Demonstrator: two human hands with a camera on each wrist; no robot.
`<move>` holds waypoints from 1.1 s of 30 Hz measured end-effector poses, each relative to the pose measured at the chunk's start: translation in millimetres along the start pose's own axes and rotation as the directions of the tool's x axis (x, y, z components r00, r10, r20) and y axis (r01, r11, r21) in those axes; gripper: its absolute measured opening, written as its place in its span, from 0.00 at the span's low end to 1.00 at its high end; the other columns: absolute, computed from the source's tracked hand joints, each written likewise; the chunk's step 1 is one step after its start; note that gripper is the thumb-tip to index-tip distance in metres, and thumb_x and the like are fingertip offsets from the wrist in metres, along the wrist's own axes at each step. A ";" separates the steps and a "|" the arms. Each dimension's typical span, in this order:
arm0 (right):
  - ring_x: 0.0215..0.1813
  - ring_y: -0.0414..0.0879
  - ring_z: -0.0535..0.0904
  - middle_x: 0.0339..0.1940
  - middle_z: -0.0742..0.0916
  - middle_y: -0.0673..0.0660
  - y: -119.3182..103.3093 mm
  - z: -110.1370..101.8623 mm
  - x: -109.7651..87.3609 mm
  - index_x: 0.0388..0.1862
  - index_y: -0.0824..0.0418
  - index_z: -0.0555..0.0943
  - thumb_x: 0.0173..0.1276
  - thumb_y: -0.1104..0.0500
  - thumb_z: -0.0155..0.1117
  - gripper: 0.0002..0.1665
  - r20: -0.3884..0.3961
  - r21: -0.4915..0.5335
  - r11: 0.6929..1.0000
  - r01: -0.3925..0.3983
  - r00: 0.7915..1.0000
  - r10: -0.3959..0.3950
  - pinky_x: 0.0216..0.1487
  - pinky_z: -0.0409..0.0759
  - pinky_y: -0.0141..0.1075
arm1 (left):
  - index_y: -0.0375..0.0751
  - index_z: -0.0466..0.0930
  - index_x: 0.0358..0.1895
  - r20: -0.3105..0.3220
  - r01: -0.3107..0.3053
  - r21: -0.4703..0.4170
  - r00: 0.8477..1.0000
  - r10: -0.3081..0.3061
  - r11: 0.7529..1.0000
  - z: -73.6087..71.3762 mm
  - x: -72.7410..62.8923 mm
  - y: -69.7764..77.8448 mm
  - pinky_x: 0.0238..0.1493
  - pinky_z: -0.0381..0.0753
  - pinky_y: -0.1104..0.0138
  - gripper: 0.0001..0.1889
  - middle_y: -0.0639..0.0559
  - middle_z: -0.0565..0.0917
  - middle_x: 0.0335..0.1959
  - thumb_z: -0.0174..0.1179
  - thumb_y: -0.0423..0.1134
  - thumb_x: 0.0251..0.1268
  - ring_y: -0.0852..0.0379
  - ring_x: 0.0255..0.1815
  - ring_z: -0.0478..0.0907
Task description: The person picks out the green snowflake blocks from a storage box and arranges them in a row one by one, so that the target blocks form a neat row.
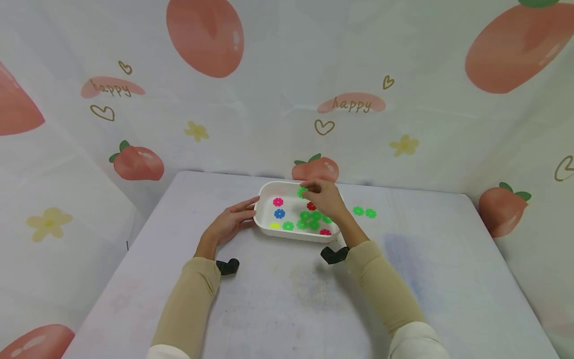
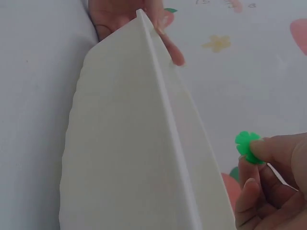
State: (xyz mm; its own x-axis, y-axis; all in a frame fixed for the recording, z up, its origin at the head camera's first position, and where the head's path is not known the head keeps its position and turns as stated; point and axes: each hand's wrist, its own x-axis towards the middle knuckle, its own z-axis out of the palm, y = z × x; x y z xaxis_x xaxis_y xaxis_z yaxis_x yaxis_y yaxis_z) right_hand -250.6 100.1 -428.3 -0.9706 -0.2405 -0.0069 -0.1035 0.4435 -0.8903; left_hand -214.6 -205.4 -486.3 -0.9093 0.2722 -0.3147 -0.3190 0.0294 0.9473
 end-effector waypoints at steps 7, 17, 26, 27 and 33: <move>0.57 0.51 0.81 0.54 0.87 0.56 7.1 -11.4 -6.6 0.56 0.54 0.84 0.74 0.54 0.65 0.15 -0.066 0.021 1.000 0.016 0.998 -0.015 0.57 0.84 0.42 | 0.56 0.67 0.77 0.002 -0.002 -0.012 1.000 0.002 1.000 0.9 0.0 0.2 0.80 0.66 0.51 0.29 0.45 0.67 0.77 0.58 0.39 0.76 0.47 0.76 0.67; 0.55 0.53 0.82 0.54 0.86 0.59 14.2 -27.3 -19.9 0.58 0.55 0.84 0.74 0.54 0.66 0.16 -0.131 0.077 0.997 -0.022 0.991 0.032 0.47 0.83 0.33 | 0.56 0.67 0.77 0.004 -0.010 -0.011 1.000 0.010 1.000 0.3 -0.8 -0.5 0.79 0.68 0.52 0.29 0.45 0.68 0.77 0.58 0.39 0.76 0.50 0.73 0.70; 0.49 0.50 0.81 0.54 0.84 0.61 25.7 -42.2 -29.7 0.60 0.57 0.83 0.74 0.55 0.65 0.18 -0.188 0.085 0.994 -0.066 0.979 0.081 0.42 0.82 0.28 | 0.57 0.66 0.77 0.007 -0.030 0.020 1.000 0.030 0.999 0.3 -2.5 -0.4 0.77 0.72 0.55 0.30 0.45 0.68 0.77 0.59 0.41 0.75 0.53 0.70 0.73; 0.49 0.49 0.81 0.54 0.84 0.61 27.4 -43.7 -30.5 0.60 0.57 0.83 0.74 0.55 0.65 0.18 -0.195 0.088 0.994 -0.070 0.977 0.086 0.41 0.82 0.28 | 0.58 0.67 0.77 0.003 -0.029 0.018 1.000 0.029 0.999 0.5 -2.4 -0.6 0.76 0.72 0.55 0.29 0.45 0.69 0.77 0.59 0.41 0.75 0.54 0.70 0.73; 0.49 0.45 0.80 0.55 0.84 0.60 37.3 -53.0 -34.7 0.61 0.57 0.83 0.74 0.53 0.65 0.19 -0.222 0.117 0.989 -0.095 0.968 0.120 0.46 0.85 0.36 | 0.56 0.67 0.77 0.003 -0.028 0.004 1.000 0.028 1.000 1.9 -2.8 0.3 0.78 0.69 0.53 0.29 0.45 0.69 0.77 0.58 0.39 0.75 0.51 0.73 0.71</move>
State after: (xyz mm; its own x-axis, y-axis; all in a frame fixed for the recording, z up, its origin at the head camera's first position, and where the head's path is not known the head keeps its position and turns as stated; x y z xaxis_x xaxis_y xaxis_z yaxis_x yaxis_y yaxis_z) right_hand -232.3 170.8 -437.1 -0.9999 0.0121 -0.0120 0.0156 0.3603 -0.9327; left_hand -211.7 -204.3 -485.0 -0.9170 0.2758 -0.2882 -0.2927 0.0256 0.9559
